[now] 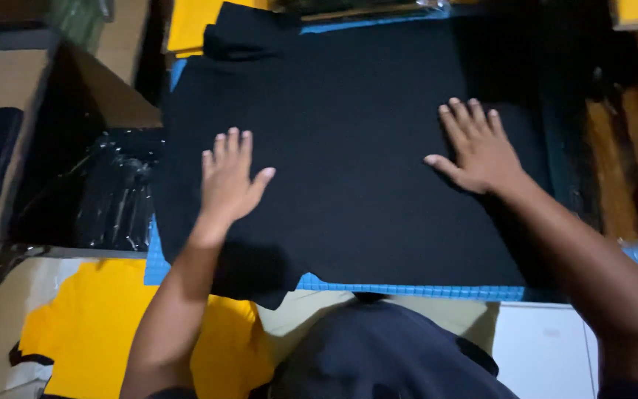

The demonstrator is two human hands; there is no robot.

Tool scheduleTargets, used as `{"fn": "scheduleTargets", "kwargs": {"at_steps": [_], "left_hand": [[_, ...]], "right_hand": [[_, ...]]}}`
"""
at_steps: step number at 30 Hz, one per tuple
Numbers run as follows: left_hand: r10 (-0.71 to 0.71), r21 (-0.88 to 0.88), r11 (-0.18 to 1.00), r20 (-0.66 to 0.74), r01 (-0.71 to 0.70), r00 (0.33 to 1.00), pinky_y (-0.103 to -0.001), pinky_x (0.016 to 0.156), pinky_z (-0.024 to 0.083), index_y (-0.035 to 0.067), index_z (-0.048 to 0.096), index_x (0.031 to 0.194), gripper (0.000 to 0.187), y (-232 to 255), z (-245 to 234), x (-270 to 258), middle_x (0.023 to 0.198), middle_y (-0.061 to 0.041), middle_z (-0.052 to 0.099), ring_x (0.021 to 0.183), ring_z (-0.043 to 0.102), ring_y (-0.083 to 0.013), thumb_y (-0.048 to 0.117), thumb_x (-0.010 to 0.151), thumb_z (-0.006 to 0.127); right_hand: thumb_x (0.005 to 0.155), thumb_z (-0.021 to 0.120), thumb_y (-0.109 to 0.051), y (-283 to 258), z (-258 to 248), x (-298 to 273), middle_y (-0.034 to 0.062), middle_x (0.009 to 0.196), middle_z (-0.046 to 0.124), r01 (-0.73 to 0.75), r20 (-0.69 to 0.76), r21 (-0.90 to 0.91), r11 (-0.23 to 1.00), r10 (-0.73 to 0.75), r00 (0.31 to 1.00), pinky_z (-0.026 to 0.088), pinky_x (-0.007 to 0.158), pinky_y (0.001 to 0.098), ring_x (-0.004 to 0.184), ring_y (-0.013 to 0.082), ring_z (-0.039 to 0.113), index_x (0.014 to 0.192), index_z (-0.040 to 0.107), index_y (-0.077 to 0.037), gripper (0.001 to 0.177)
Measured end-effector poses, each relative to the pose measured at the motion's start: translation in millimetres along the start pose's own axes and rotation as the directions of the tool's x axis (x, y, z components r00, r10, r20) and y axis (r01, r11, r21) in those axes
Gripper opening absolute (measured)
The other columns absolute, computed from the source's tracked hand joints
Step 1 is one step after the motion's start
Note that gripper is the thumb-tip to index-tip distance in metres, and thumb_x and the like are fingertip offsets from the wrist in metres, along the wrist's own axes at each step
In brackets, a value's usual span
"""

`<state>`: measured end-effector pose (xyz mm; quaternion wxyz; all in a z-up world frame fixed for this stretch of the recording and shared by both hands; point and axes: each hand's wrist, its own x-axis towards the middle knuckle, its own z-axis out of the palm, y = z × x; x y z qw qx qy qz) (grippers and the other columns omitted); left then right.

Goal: The person folds a black t-shirt on a blue mat. They smooth the shirt, fold the sleeves inward, fold the sides toward the center, and then fold the shirt in half to create a compact rectangle.

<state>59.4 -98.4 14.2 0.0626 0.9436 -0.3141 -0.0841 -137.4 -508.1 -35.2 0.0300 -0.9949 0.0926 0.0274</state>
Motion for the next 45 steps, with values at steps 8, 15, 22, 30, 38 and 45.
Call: {"fn": "scheduleTargets", "kwargs": {"at_steps": [8, 15, 22, 30, 38, 45], "left_hand": [[-0.013, 0.053, 0.998, 0.019, 0.012, 1.000, -0.072, 0.119, 0.014, -0.001, 0.028, 0.163, 0.085, 26, 9, -48, 0.166, -0.032, 0.024, 0.154, 0.017, -0.0532, 0.053, 0.100, 0.051], [0.248, 0.011, 0.968, -0.141, -0.249, 0.958, -0.069, 0.119, 0.016, 0.008, 0.034, 0.163, 0.081, 71, 47, -83, 0.167, -0.022, 0.029, 0.153, 0.024, -0.0461, 0.058, 0.101, 0.051], [0.252, 0.180, 0.960, -0.238, -0.212, 0.938, -0.071, 0.112, 0.033, 0.018, 0.044, 0.160, 0.087, 38, 45, -100, 0.165, -0.017, 0.040, 0.150, 0.037, -0.0435, 0.071, 0.092, 0.053], [0.132, 0.221, 0.974, -0.384, -0.048, 0.914, -0.069, 0.109, 0.040, 0.005, 0.051, 0.154, 0.081, -4, 39, -111, 0.158, -0.023, 0.049, 0.146, 0.045, -0.0459, 0.060, 0.096, 0.058], [-0.053, 0.439, 0.824, -0.570, 0.358, 0.820, -0.067, 0.109, 0.041, 0.003, 0.066, 0.144, 0.053, -21, 30, -128, 0.150, -0.026, 0.059, 0.138, 0.050, -0.0540, 0.034, 0.100, 0.069], [-0.069, -0.050, 0.997, -0.380, 0.054, 0.922, -0.065, 0.115, 0.032, 0.006, 0.051, 0.150, 0.064, 22, 50, -125, 0.154, -0.022, 0.050, 0.144, 0.044, -0.0442, 0.044, 0.099, 0.059]], "right_hand": [[0.101, 0.058, -0.046, 7, 5, -71, 0.0403, 0.159, 0.039, -0.016, -0.305, -0.093, 0.996, -0.013, 0.952, 0.033, 0.117, 0.0684, 0.145, 0.0613, 0.034, 0.157, 0.043, 0.014, 0.084], [0.095, 0.048, -0.070, -84, 0, -113, 0.0225, 0.166, 0.032, 0.127, -0.136, 0.043, 0.991, -0.121, 0.983, 0.024, 0.120, 0.0631, 0.153, 0.0483, 0.025, 0.162, 0.031, -0.001, 0.098], [0.090, 0.049, -0.071, -22, 19, -159, 0.0157, 0.171, 0.030, -0.093, -0.131, 0.004, 0.996, 0.093, 0.987, 0.021, 0.124, 0.0580, 0.158, 0.0394, 0.024, 0.167, 0.028, -0.008, 0.101], [0.094, 0.039, -0.065, -10, 9, -169, 0.0183, 0.172, 0.017, -0.089, -0.099, 0.102, 0.991, 0.099, 0.990, 0.012, 0.125, 0.0552, 0.159, 0.0380, 0.011, 0.165, 0.015, -0.002, 0.098], [0.092, 0.033, -0.069, -13, 8, -167, 0.0172, 0.173, 0.011, -0.140, -0.024, 0.131, 0.981, 0.144, 0.989, 0.007, 0.125, 0.0539, 0.160, 0.0359, 0.005, 0.165, 0.013, -0.004, 0.100], [0.088, 0.030, -0.070, -10, 22, -166, 0.0163, 0.174, 0.010, -0.193, -0.045, 0.072, 0.979, 0.197, 0.979, 0.005, 0.126, 0.0506, 0.160, 0.0328, 0.005, 0.167, 0.009, -0.007, 0.102]]}}
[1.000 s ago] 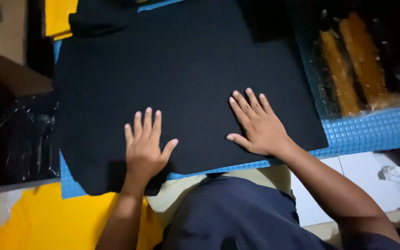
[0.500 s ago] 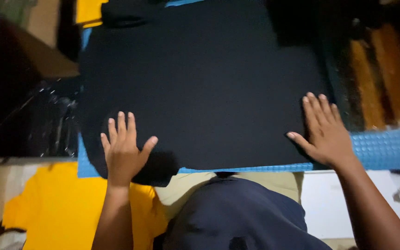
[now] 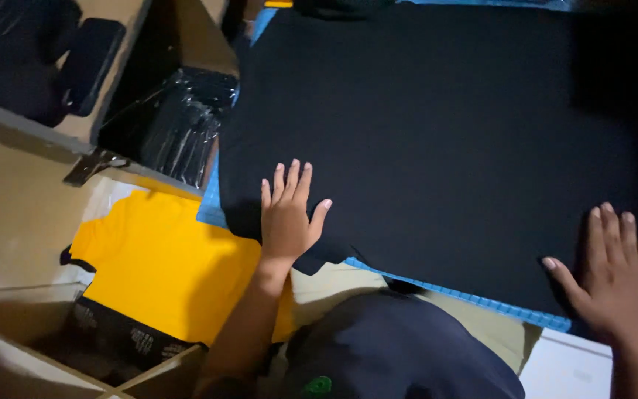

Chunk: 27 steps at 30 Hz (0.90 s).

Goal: The person folds a black t-shirt on a blue mat. They smooth the shirt, fold the sleeves inward, fold the sides toward the center, and then fold the shirt in half to create a compact rectangle.

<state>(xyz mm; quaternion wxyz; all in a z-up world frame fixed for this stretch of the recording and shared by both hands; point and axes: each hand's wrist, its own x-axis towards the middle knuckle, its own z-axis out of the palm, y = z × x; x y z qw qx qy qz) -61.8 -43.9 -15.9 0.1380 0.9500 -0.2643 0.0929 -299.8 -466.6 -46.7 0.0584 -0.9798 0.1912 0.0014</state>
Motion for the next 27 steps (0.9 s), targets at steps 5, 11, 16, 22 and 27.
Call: {"fn": "scheduleTargets", "kwargs": {"at_steps": [5, 11, 16, 22, 27], "left_hand": [[-0.190, 0.125, 0.973, -0.031, 0.192, 0.981, -0.057, 0.113, 0.038, 0.003, 0.046, 0.152, 0.080, -23, -6, 1, 0.156, -0.022, 0.048, 0.144, 0.045, -0.0422, 0.057, 0.096, 0.062], [-0.411, 0.326, 0.893, 0.310, 0.310, 0.857, -0.058, 0.123, 0.013, 0.001, 0.024, 0.160, 0.088, -37, -30, 74, 0.168, -0.024, 0.018, 0.154, 0.017, -0.0458, 0.061, 0.099, 0.045], [0.140, -0.184, 0.980, 0.334, -0.082, 0.932, -0.060, 0.125, 0.008, 0.002, 0.017, 0.163, 0.078, -76, 25, 152, 0.172, -0.020, 0.005, 0.158, 0.003, -0.0408, 0.046, 0.106, 0.048], [-0.115, 0.075, 0.993, 0.376, 0.094, 0.919, -0.063, 0.123, 0.012, 0.015, 0.016, 0.165, 0.071, -108, -11, 174, 0.173, -0.009, 0.011, 0.157, 0.005, -0.0388, 0.046, 0.106, 0.042], [-0.146, 0.355, 0.929, 0.086, 0.106, 0.986, -0.067, 0.116, 0.018, 0.012, 0.034, 0.156, 0.061, -126, 23, 190, 0.160, -0.024, 0.033, 0.148, 0.021, -0.0465, 0.037, 0.101, 0.045]], "right_hand": [[0.088, 0.029, -0.070, 3, 7, 0, 0.0135, 0.174, 0.007, -0.001, -0.028, 0.004, 1.000, 0.001, 1.000, 0.003, 0.127, 0.0485, 0.161, 0.0305, 0.003, 0.167, 0.009, -0.008, 0.102], [0.087, 0.027, -0.072, 9, 14, 3, 0.0121, 0.175, 0.004, -0.021, -0.012, -0.007, 1.000, 0.021, 1.000, 0.001, 0.126, 0.0487, 0.161, 0.0294, 0.000, 0.166, 0.007, -0.009, 0.104], [0.088, 0.030, -0.069, 5, 5, 1, 0.0135, 0.174, 0.007, -0.009, -0.011, 0.000, 1.000, 0.009, 1.000, 0.004, 0.126, 0.0495, 0.161, 0.0310, 0.003, 0.166, 0.009, -0.008, 0.101], [0.087, 0.025, -0.074, 15, 21, 5, 0.0097, 0.174, 0.003, -0.049, -0.020, -0.051, 0.998, 0.048, 0.999, 0.001, 0.127, 0.0468, 0.161, 0.0260, 0.000, 0.166, 0.005, -0.014, 0.101], [0.087, 0.025, -0.076, 20, 29, 3, 0.0110, 0.174, 0.006, -0.040, -0.050, -0.050, 0.998, 0.038, 0.998, 0.001, 0.127, 0.0472, 0.161, 0.0278, 0.002, 0.167, 0.006, -0.014, 0.104]]}}
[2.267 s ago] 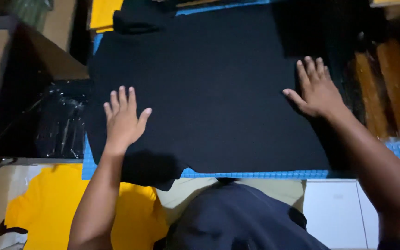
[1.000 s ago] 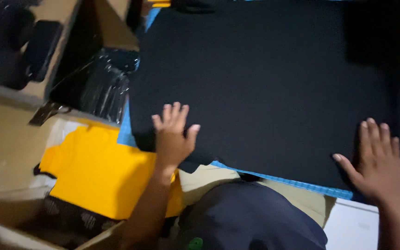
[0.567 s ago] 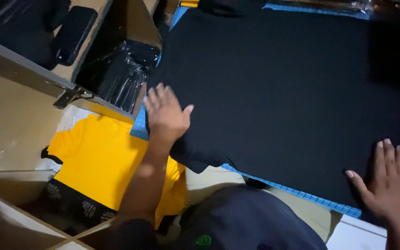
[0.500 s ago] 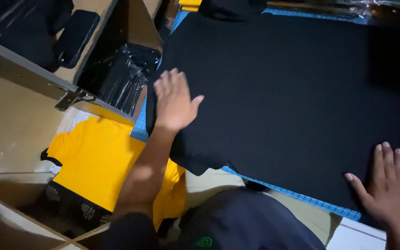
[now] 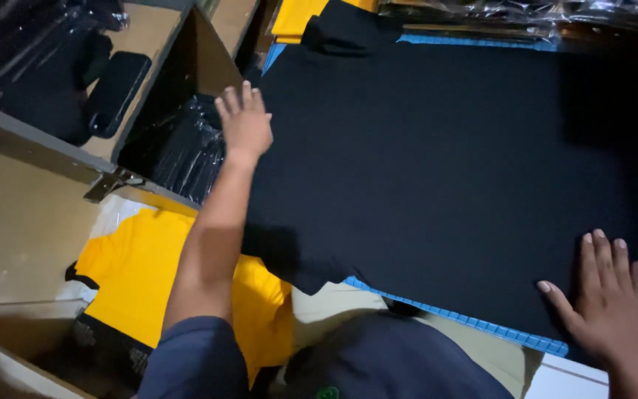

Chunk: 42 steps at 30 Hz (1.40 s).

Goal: The person folds a black t-shirt on a blue mat. They smooth the shirt, fold the sleeves inward, fold the sides toward the center, and then fold the shirt in half to create a compact rectangle.

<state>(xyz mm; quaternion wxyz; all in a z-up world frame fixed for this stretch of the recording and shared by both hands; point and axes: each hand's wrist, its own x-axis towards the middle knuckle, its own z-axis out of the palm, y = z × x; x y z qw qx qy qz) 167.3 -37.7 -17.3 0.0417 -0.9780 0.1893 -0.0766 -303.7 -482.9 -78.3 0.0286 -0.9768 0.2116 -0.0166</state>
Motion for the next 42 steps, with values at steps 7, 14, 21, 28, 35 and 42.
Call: {"fn": "scheduleTargets", "kwargs": {"at_steps": [7, 14, 21, 28, 35, 42], "left_hand": [[0.335, -0.376, 0.885, 0.110, -0.273, 0.936, -0.062, 0.123, 0.010, 0.015, 0.024, 0.164, 0.070, 75, -9, -16, 0.171, -0.015, 0.017, 0.157, 0.012, -0.0383, 0.051, 0.106, 0.041], [0.146, -0.259, 0.962, 0.215, -0.088, 0.966, -0.059, 0.125, 0.007, 0.024, 0.020, 0.165, 0.067, 13, -14, 1, 0.172, -0.010, 0.012, 0.158, 0.007, -0.0353, 0.054, 0.106, 0.031], [0.197, -0.185, 0.956, -0.163, -0.226, 0.967, -0.064, 0.119, 0.022, 0.003, 0.045, 0.153, 0.055, 35, -35, -62, 0.155, -0.023, 0.046, 0.145, 0.038, -0.0446, 0.027, 0.104, 0.052], [0.115, -0.209, 0.968, -0.122, -0.139, 0.986, -0.061, 0.117, 0.030, 0.017, 0.044, 0.157, 0.068, 40, -30, -175, 0.161, -0.016, 0.043, 0.149, 0.038, -0.0413, 0.053, 0.100, 0.054], [-0.229, -0.165, 0.967, -0.228, 0.194, 0.946, -0.041, 0.101, 0.054, 0.002, 0.075, 0.123, 0.028, -5, -24, -220, 0.128, -0.018, 0.072, 0.123, 0.067, -0.0335, 0.017, 0.106, 0.058], [-0.617, -0.310, 0.635, 0.348, 0.708, 0.706, -0.040, 0.075, 0.052, 0.008, 0.075, 0.080, 0.064, -4, -88, -222, 0.079, -0.008, 0.073, 0.080, 0.071, -0.0260, 0.058, 0.105, 0.044]], "right_hand": [[0.084, 0.027, -0.076, 1, 2, 2, 0.0076, 0.175, 0.001, -0.012, 0.016, -0.009, 1.000, 0.012, 1.000, 0.000, 0.127, 0.0466, 0.161, 0.0241, -0.002, 0.167, 0.003, -0.016, 0.104], [0.088, 0.024, -0.076, 1, -2, 0, 0.0103, 0.174, 0.006, 0.008, 0.015, 0.010, 1.000, -0.008, 1.000, 0.002, 0.127, 0.0480, 0.161, 0.0273, 0.002, 0.167, 0.006, -0.014, 0.102], [0.086, 0.029, -0.072, -4, -9, 4, 0.0103, 0.174, 0.005, 0.003, 0.016, 0.007, 1.000, -0.003, 1.000, 0.003, 0.127, 0.0485, 0.161, 0.0279, 0.001, 0.167, 0.007, -0.012, 0.102], [0.089, 0.030, -0.067, -3, -3, -1, 0.0173, 0.175, 0.016, 0.065, -0.075, 0.021, 0.998, -0.063, 0.995, 0.011, 0.126, 0.0530, 0.161, 0.0362, 0.011, 0.168, 0.017, -0.006, 0.101], [0.083, 0.038, -0.066, 13, 10, 15, 0.0136, 0.176, 0.006, -0.036, 0.074, 0.048, 0.998, 0.032, 0.997, 0.012, 0.124, 0.0563, 0.161, 0.0336, 0.004, 0.167, 0.012, -0.010, 0.105], [0.069, 0.068, -0.058, -88, -49, 88, 0.0168, 0.165, 0.041, 0.456, 0.049, -0.261, 0.851, -0.460, 0.887, 0.038, 0.120, 0.0493, 0.150, 0.0377, 0.041, 0.159, 0.038, -0.011, 0.107]]}}
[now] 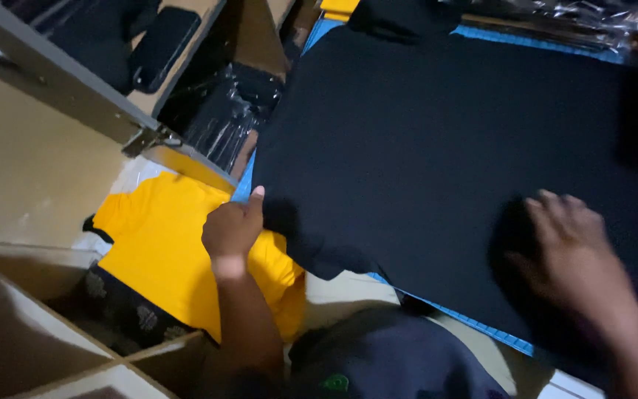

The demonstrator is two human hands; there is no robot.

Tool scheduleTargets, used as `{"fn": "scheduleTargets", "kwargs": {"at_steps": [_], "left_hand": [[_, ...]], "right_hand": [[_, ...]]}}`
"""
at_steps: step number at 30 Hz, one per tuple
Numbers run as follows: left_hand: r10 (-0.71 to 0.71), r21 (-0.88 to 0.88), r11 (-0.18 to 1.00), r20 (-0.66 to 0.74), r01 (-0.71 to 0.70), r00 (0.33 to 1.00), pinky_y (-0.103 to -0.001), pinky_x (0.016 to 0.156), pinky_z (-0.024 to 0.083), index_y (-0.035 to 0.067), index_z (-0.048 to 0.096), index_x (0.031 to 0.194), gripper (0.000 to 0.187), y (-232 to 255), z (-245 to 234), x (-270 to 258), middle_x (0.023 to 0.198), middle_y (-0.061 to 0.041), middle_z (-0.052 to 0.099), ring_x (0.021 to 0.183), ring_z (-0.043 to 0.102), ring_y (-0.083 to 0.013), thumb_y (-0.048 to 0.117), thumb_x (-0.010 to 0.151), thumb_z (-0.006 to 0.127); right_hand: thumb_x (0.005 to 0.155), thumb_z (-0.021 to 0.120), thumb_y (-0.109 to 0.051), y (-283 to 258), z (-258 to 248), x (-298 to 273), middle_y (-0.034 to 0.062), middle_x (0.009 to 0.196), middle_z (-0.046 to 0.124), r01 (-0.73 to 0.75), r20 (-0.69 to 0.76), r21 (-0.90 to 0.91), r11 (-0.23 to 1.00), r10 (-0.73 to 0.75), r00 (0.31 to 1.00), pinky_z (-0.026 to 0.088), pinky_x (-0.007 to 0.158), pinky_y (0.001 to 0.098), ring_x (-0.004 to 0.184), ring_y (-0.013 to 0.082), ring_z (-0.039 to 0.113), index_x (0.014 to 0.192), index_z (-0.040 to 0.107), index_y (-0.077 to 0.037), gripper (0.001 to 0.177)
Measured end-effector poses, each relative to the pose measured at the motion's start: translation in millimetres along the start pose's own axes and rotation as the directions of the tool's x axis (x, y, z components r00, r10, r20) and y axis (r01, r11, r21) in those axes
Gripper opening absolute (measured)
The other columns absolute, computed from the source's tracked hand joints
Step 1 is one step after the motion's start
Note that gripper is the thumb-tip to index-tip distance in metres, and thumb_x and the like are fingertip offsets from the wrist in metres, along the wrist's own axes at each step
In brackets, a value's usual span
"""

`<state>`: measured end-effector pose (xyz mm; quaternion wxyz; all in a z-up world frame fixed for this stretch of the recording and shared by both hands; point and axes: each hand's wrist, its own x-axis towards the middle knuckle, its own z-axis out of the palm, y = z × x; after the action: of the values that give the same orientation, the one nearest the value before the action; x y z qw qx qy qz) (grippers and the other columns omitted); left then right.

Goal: The person folds a black t-shirt on a blue mat. They smooth the shirt, fold the sleeves inward, fold the sides toward the center, and then fold the shirt in half to create a compact rectangle.

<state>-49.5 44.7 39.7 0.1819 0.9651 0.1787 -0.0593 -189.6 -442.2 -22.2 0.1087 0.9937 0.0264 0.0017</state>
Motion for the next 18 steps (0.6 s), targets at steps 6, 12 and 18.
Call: {"fn": "scheduleTargets", "kwargs": {"at_steps": [6, 12, 18], "left_hand": [[-0.040, -0.155, 0.983, 0.364, 0.102, 0.931, -0.047, 0.090, 0.055, 0.001, 0.077, 0.109, 0.086, -53, 26, 24, 0.098, -0.017, 0.078, 0.096, 0.075, -0.0376, 0.075, 0.098, 0.035], [0.143, -0.543, 0.828, 0.442, 0.138, 0.885, -0.054, 0.108, 0.046, -0.007, 0.062, 0.136, 0.082, -85, 54, 32, 0.137, -0.032, 0.061, 0.131, 0.056, -0.0462, 0.064, 0.095, 0.059], [0.485, -0.876, 0.481, 0.292, 0.028, 0.825, -0.030, 0.082, 0.046, 0.002, 0.075, 0.084, 0.012, -178, 152, 76, 0.091, -0.008, 0.070, 0.094, 0.061, -0.0211, 0.011, 0.090, 0.074]], "right_hand": [[0.087, 0.070, -0.048, -113, -53, 113, 0.0170, 0.156, 0.051, 0.408, -0.073, 0.337, 0.848, -0.409, 0.910, 0.034, 0.120, 0.0551, 0.145, 0.0456, 0.043, 0.152, 0.048, -0.007, 0.081], [0.098, 0.064, -0.037, -210, -56, 221, 0.0212, 0.150, 0.055, 0.713, -0.424, 0.534, 0.454, -0.586, 0.690, 0.033, 0.118, 0.0609, 0.139, 0.0531, 0.045, 0.149, 0.051, -0.001, 0.064], [0.097, 0.048, -0.065, -257, -53, 270, 0.0057, 0.166, 0.037, 0.706, -0.236, 0.398, 0.586, -0.678, 0.696, 0.017, 0.126, 0.0600, 0.154, 0.0409, 0.026, 0.157, 0.044, -0.024, 0.073]]}}
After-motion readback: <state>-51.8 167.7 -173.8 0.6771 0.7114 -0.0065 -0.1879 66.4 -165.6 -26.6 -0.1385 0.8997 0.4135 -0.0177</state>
